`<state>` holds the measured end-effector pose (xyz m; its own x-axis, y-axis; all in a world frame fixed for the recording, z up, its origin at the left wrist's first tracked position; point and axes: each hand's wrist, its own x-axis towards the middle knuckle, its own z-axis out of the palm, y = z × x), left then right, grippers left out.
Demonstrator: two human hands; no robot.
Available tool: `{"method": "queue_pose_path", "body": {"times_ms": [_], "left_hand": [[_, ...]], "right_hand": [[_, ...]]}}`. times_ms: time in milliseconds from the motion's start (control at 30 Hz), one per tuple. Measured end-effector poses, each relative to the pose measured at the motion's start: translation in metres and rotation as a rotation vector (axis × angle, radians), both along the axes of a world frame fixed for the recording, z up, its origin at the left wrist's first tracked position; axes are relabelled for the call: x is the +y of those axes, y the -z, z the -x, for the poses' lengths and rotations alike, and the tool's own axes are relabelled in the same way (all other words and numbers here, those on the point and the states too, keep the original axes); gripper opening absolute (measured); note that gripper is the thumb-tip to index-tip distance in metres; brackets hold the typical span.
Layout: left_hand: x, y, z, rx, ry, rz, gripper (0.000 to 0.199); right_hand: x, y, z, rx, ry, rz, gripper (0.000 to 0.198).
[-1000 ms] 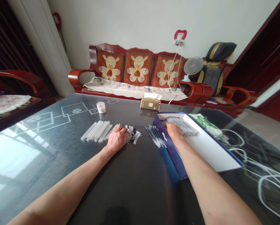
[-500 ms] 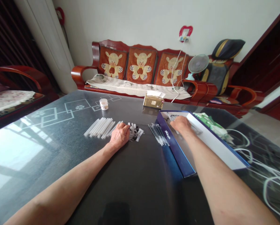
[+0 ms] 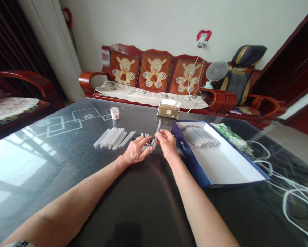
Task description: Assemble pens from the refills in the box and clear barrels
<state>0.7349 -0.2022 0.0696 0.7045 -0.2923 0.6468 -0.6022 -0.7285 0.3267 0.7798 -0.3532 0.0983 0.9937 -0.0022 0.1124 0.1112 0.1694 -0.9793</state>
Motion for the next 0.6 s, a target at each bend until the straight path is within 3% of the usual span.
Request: {"method": "queue_pose_path", "body": {"times_ms": [100,267,433,600], "left_hand": [[-0.002,0.001,-0.001,0.043,0.031,-0.046,0.052],[0.000,0.003,-0.007,0.059,-0.102,-0.153,0.040],[0.006,0.002,-0.012,0.024,-0.295,-0.230,0.037],[0.012,0.005,-0.017,-0.047,-0.373,-0.251,0.031]], "right_hand": [[0.010,0.014,0.007,0.026,-0.011,-0.104,0.050],[0.009,0.021,0.008,0.007,0.006,-0.156,0.076],[-0.006,0.018,0.000,0.040,0.103,-0.192,0.040],[-0.017,0.019,-0.005,0.060,0.137,-0.133,0.036]]}}
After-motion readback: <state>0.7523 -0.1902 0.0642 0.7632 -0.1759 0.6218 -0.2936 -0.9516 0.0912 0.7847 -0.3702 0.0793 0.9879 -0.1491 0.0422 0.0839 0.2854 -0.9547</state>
